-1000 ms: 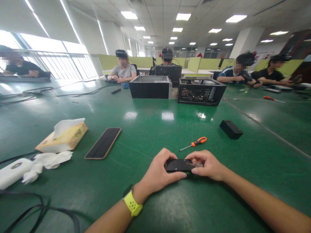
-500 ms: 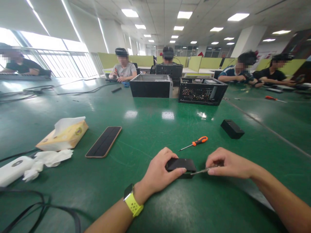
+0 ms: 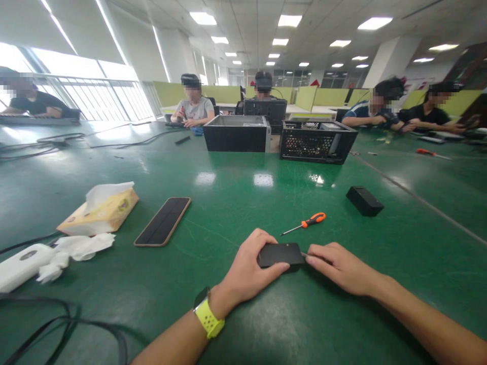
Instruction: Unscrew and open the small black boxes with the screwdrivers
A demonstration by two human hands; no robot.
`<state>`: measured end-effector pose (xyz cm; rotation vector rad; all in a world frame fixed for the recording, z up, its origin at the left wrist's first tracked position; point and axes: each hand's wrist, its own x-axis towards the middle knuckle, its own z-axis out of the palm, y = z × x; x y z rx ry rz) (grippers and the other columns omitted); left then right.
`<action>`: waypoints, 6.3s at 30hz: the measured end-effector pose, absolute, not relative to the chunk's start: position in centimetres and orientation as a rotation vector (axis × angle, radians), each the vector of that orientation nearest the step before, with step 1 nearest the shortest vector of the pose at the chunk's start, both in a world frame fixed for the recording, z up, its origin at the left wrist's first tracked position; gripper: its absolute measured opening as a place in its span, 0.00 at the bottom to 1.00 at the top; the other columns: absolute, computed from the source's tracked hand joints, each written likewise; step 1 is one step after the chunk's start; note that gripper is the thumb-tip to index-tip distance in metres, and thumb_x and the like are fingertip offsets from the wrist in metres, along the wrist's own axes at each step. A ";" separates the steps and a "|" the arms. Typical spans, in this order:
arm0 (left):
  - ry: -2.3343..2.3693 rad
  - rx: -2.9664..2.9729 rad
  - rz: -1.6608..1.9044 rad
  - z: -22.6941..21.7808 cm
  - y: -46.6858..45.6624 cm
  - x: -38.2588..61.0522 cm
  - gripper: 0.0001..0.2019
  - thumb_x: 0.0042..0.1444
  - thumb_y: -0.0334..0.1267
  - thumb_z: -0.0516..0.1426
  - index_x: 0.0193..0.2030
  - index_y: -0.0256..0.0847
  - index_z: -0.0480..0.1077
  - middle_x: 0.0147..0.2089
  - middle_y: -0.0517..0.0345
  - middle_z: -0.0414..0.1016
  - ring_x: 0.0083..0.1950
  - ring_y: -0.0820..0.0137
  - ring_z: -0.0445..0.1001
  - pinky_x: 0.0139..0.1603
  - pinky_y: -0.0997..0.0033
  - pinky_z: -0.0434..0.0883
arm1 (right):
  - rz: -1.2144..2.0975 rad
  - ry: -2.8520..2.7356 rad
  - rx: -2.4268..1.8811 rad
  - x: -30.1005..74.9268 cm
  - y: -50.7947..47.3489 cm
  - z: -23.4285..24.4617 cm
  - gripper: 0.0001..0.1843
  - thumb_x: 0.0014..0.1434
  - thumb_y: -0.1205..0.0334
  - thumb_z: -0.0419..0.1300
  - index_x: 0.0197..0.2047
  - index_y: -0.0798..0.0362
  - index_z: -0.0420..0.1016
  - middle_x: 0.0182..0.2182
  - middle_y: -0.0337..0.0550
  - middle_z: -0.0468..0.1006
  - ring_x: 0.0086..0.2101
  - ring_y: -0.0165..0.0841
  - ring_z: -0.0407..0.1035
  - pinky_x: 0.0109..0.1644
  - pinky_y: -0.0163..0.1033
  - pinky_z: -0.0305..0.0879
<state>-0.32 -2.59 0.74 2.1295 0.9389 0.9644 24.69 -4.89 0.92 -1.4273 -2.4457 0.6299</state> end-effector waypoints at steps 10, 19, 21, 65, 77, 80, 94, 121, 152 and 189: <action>0.989 2.145 0.907 1.1 -2.4 -0.3 0.14 0.49 0.34 0.65 0.42 0.41 0.69 0.40 0.57 0.70 0.42 0.64 0.70 0.42 0.67 0.67 | 0.772 -2.413 -1.380 24.9 -4.5 1.1 0.23 0.70 0.49 0.45 0.31 0.53 0.71 0.25 0.36 0.70 0.29 0.30 0.65 0.38 0.36 0.57; 0.980 1.951 1.006 0.9 -2.7 -0.1 0.24 0.43 0.25 0.58 0.49 0.42 0.63 0.41 0.59 0.73 0.42 0.66 0.73 0.47 0.67 0.68 | 1.025 -2.276 -1.366 24.8 -4.5 1.8 0.26 0.68 0.48 0.47 0.29 0.55 0.75 0.20 0.34 0.65 0.24 0.28 0.60 0.30 0.33 0.54; 0.988 1.918 1.005 0.8 -2.7 0.0 0.23 0.43 0.25 0.58 0.48 0.43 0.62 0.39 0.60 0.73 0.41 0.66 0.73 0.46 0.68 0.68 | 1.018 -2.280 -1.375 24.8 -4.5 1.8 0.25 0.68 0.49 0.47 0.29 0.55 0.75 0.20 0.35 0.66 0.25 0.28 0.61 0.31 0.34 0.55; 0.957 2.097 0.951 1.0 -2.2 -0.7 0.19 0.47 0.32 0.66 0.45 0.41 0.66 0.42 0.59 0.72 0.43 0.65 0.72 0.46 0.69 0.66 | 0.960 -2.028 -1.304 24.2 -3.8 0.0 0.30 0.49 0.43 0.68 0.48 0.54 0.69 0.24 0.31 0.61 0.23 0.27 0.55 0.26 0.33 0.50; 0.818 2.125 0.866 1.1 -1.6 -2.0 0.24 0.47 0.34 0.67 0.51 0.42 0.67 0.48 0.55 0.74 0.48 0.63 0.73 0.52 0.64 0.68 | 0.915 -2.104 -1.112 24.2 -2.4 -0.4 0.24 0.56 0.50 0.64 0.53 0.54 0.75 0.41 0.45 0.79 0.40 0.38 0.72 0.47 0.41 0.65; 0.781 2.102 0.853 1.1 -1.4 -2.2 0.22 0.49 0.35 0.66 0.51 0.42 0.67 0.49 0.54 0.74 0.50 0.62 0.73 0.52 0.64 0.68 | 0.937 -2.115 -1.100 24.2 -2.4 -0.3 0.23 0.57 0.50 0.63 0.52 0.54 0.75 0.41 0.44 0.79 0.39 0.38 0.72 0.47 0.40 0.66; 0.887 2.249 0.775 1.5 -2.1 -2.0 0.16 0.50 0.30 0.62 0.47 0.42 0.67 0.44 0.56 0.73 0.45 0.63 0.72 0.46 0.66 0.68 | 0.911 -2.081 -1.132 23.4 -3.3 0.2 0.20 0.54 0.54 0.64 0.48 0.54 0.71 0.36 0.42 0.75 0.35 0.35 0.69 0.40 0.37 0.64; 0.894 2.148 0.844 0.8 -2.2 -1.9 0.26 0.48 0.31 0.64 0.55 0.44 0.64 0.50 0.55 0.75 0.50 0.62 0.74 0.53 0.64 0.68 | 0.735 -2.224 -1.186 23.7 -3.0 0.8 0.20 0.51 0.52 0.66 0.45 0.53 0.72 0.29 0.37 0.67 0.28 0.30 0.61 0.32 0.35 0.58; 0.902 2.126 0.839 1.0 -2.3 -1.4 0.23 0.48 0.34 0.66 0.51 0.43 0.67 0.48 0.55 0.75 0.49 0.61 0.74 0.51 0.64 0.68 | 0.770 -2.108 -1.309 22.4 -4.0 1.5 0.17 0.49 0.55 0.68 0.38 0.53 0.70 0.27 0.35 0.67 0.25 0.28 0.59 0.28 0.33 0.55; 0.864 2.151 0.907 0.4 -2.4 -1.3 0.28 0.48 0.32 0.66 0.56 0.42 0.63 0.47 0.55 0.70 0.48 0.64 0.70 0.50 0.66 0.67 | 0.836 -2.155 -1.203 23.4 -3.6 1.7 0.16 0.55 0.53 0.65 0.43 0.53 0.74 0.37 0.42 0.73 0.35 0.35 0.66 0.38 0.38 0.59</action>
